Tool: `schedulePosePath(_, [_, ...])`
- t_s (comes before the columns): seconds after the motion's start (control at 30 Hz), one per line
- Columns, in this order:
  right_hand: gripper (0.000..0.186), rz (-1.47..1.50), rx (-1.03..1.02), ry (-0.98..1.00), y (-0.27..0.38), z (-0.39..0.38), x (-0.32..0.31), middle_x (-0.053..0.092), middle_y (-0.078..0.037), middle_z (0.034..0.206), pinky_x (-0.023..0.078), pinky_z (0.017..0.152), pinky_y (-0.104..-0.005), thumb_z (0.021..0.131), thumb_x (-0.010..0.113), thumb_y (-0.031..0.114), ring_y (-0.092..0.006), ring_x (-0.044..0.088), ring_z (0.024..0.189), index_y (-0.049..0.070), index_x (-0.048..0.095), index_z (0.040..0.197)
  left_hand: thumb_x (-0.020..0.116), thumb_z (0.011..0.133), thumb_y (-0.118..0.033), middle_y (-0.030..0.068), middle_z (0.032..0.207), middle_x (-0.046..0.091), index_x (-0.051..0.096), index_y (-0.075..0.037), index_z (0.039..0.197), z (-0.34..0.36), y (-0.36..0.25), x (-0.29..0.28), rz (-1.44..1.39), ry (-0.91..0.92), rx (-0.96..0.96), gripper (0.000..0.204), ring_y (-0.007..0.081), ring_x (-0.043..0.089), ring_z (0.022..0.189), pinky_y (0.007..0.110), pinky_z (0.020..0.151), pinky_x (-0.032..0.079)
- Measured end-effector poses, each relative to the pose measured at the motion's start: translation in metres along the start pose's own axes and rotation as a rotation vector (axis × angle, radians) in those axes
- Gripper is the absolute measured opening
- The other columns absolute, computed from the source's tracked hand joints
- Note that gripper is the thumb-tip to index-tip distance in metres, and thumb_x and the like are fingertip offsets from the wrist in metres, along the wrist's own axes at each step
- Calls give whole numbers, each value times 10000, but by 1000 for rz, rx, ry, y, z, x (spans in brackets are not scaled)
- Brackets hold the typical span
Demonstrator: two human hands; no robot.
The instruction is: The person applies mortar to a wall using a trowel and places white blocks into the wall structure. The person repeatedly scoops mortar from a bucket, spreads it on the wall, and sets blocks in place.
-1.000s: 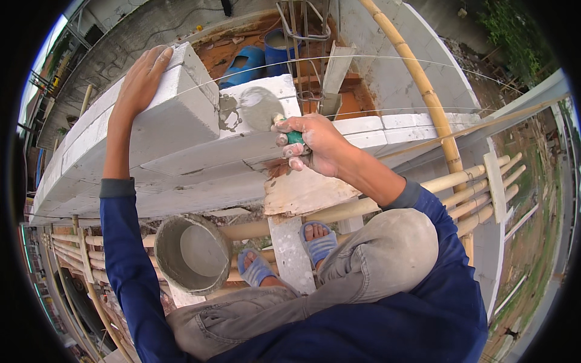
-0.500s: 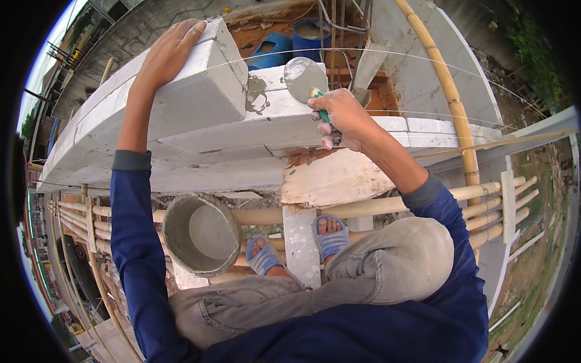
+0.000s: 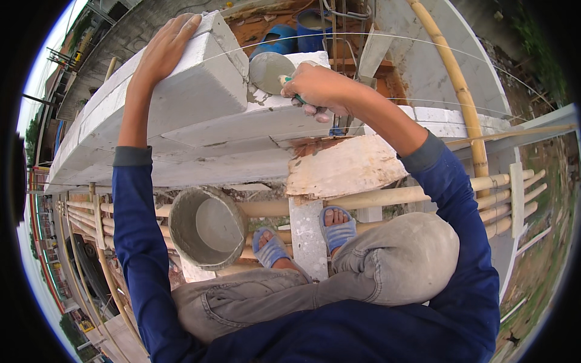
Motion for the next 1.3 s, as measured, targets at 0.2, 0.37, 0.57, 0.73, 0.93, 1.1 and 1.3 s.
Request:
schedulePosePath(0.2, [264, 14, -41, -117, -24, -12, -36, 531, -69, 810, 337, 297, -302, 1003, 647, 168, -106, 478, 467, -92, 613, 981, 427, 1125, -377, 203, 1439, 625, 613, -38, 1439, 3, -25, -6, 17, -8, 65, 498, 389, 561, 1356, 463, 1153, 427])
schedulePosePath(0.37, [236, 74, 7, 58, -26, -43, 3, 514, -50, 762, 345, 290, -311, 998, 635, 145, -102, 448, 416, -86, 599, 974, 387, 1133, -275, 196, 1377, 653, 651, -57, 1384, -13, -31, -19, 133, -2, 220, 425, 378, 613, 1268, 476, 1085, 478])
schedulePosePath(0.57, [229, 133, 72, -63, -42, -56, 0, 526, -30, 752, 343, 283, -275, 996, 654, 155, -80, 434, 387, -60, 608, 1064, 396, 1134, -297, 204, 1338, 667, 654, -43, 1359, -3, -36, -19, 103, 8, 216, 426, 383, 618, 1248, 484, 1073, 481])
schedulePosePath(0.73, [285, 88, 71, 188, -21, -70, 23, 538, -56, 767, 350, 301, -299, 998, 640, 165, -108, 447, 407, -100, 607, 1096, 391, 1136, -335, 216, 1281, 688, 656, -14, 1321, -4, -33, -22, -25, 0, 128, 455, 403, 627, 1215, 497, 1055, 484])
schedulePosePath(0.93, [291, 36, 83, -301, -35, -75, -38, 546, -35, 766, 335, 312, -291, 994, 647, 164, -98, 457, 422, -85, 634, 1143, 395, 1136, -330, 210, 1271, 685, 662, -33, 1316, -3, -38, -19, 147, 3, 241, 438, 398, 639, 1192, 507, 1022, 496])
schedulePosePath(1.1, [270, 92, 126, 49, -36, -89, -1, 519, -12, 711, 327, 315, -282, 1015, 638, 158, -82, 423, 372, -62, 654, 1171, 392, 1134, -299, 206, 1232, 683, 665, -38, 1307, -4, -36, -22, 56, 9, 131, 415, 390, 652, 1161, 513, 991, 510])
schedulePosePath(1.3, [289, 57, 87, -181, -47, -78, -29, 516, -4, 700, 311, 307, -263, 999, 650, 159, -71, 415, 383, -64, 660, 1184, 387, 1135, -295, 207, 1256, 687, 666, -31, 1316, -4, -40, -22, 97, 28, 162, 424, 403, 648, 1171, 511, 1012, 503])
Point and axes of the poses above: each hand's wrist, its own z-axis towards the middle knuckle, its own x-axis out of the palm, y = z × x, the point moved 7 cm from there along z, towards the middle knuckle
